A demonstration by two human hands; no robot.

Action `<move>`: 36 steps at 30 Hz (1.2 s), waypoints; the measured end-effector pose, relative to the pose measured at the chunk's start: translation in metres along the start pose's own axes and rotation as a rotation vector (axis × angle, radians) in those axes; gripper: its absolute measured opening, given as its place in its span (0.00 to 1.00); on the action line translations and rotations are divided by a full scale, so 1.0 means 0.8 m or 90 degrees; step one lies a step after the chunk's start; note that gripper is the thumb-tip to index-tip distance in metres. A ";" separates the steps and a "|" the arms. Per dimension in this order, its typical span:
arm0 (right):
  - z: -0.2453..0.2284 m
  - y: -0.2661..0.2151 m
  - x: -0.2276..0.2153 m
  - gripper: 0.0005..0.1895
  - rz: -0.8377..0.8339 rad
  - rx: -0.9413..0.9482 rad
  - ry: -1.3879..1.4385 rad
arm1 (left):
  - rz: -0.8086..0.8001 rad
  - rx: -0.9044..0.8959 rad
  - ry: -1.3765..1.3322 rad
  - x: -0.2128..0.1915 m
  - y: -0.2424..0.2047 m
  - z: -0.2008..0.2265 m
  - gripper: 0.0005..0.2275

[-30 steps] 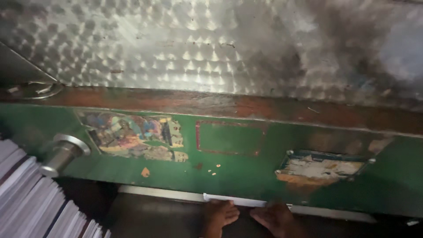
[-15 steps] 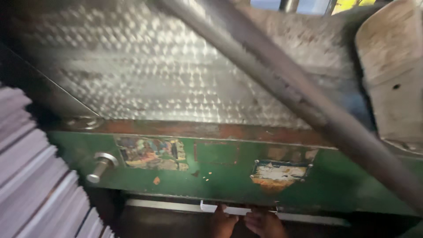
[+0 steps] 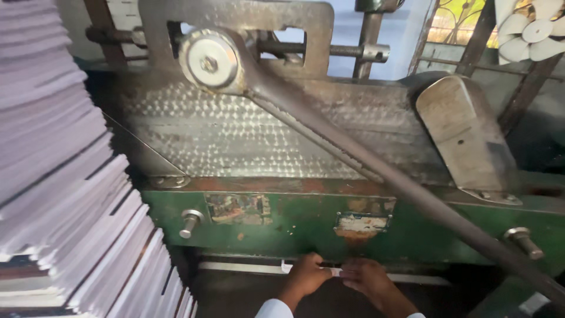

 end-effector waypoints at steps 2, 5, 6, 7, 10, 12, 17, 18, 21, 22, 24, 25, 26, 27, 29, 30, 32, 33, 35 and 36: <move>-0.013 -0.024 0.012 0.25 -0.032 0.009 -0.071 | 0.002 0.050 -0.081 -0.014 -0.017 0.032 0.22; -0.062 -0.071 0.043 0.22 -0.045 -0.034 -0.222 | 0.074 0.149 -0.046 -0.061 -0.061 0.099 0.27; -0.086 -0.082 0.064 0.22 -0.074 -0.063 -0.254 | 0.097 0.175 -0.006 -0.077 -0.081 0.127 0.27; -0.114 -0.095 0.086 0.23 -0.104 -0.094 -0.285 | 0.121 0.201 0.034 -0.093 -0.102 0.157 0.26; -0.195 -0.156 0.157 0.19 -0.098 -0.143 -0.460 | 0.135 0.243 0.054 -0.127 -0.164 0.244 0.23; -0.252 -0.208 0.205 0.16 -0.073 -0.191 -0.584 | 0.134 0.274 0.063 -0.142 -0.201 0.295 0.21; -0.366 -0.312 0.315 0.16 -0.046 -0.324 -0.717 | 0.161 0.364 0.124 -0.172 -0.271 0.395 0.17; -0.378 -0.327 0.332 0.16 -0.067 -0.325 -0.716 | 0.167 0.380 0.136 -0.177 -0.281 0.410 0.16; -0.414 -0.361 0.365 0.15 -0.092 -0.303 -0.703 | 0.174 0.392 0.173 -0.193 -0.302 0.451 0.14; -0.425 -0.366 0.370 0.16 -0.080 -0.279 -0.694 | 0.173 0.371 0.185 -0.197 -0.306 0.462 0.13; -0.454 -0.382 0.379 0.16 -0.069 -0.283 -0.698 | 0.185 0.356 0.202 -0.206 -0.316 0.483 0.13; -0.471 -0.392 0.385 0.15 -0.070 -0.314 -0.708 | 0.198 0.363 0.211 -0.211 -0.323 0.494 0.13; -0.489 -0.401 0.391 0.15 -0.070 -0.345 -0.718 | 0.211 0.370 0.221 -0.217 -0.328 0.506 0.13; -0.506 -0.408 0.392 0.15 -0.043 -0.352 -0.742 | 0.226 0.386 0.226 -0.223 -0.334 0.518 0.13; -0.544 -0.422 0.394 0.15 0.015 -0.366 -0.790 | 0.257 0.421 0.237 -0.237 -0.343 0.544 0.14; -0.564 -0.437 0.403 0.15 0.029 -0.447 -0.811 | 0.280 0.462 0.254 -0.244 -0.349 0.561 0.14; -0.600 -0.465 0.417 0.13 0.055 -0.608 -0.849 | 0.326 0.544 0.283 -0.257 -0.361 0.593 0.15; -0.621 -0.474 0.413 0.15 0.118 -0.645 -0.848 | 0.386 0.587 0.335 -0.263 -0.371 0.610 0.15; -0.664 -0.491 0.400 0.18 0.247 -0.715 -0.839 | 0.506 0.669 0.442 -0.269 -0.391 0.643 0.17; -0.681 -0.502 0.405 0.23 0.296 -0.792 -0.901 | 0.540 0.679 0.490 -0.271 -0.395 0.658 0.18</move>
Point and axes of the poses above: each hand's wrist, its own y-axis towards the middle knuckle, its own x-axis out of the palm, z = x × y, the point moved 9 cm from there along y, towards the middle knuckle, and after that the axes turned 15 degrees about -z, right-handed, at the moved point
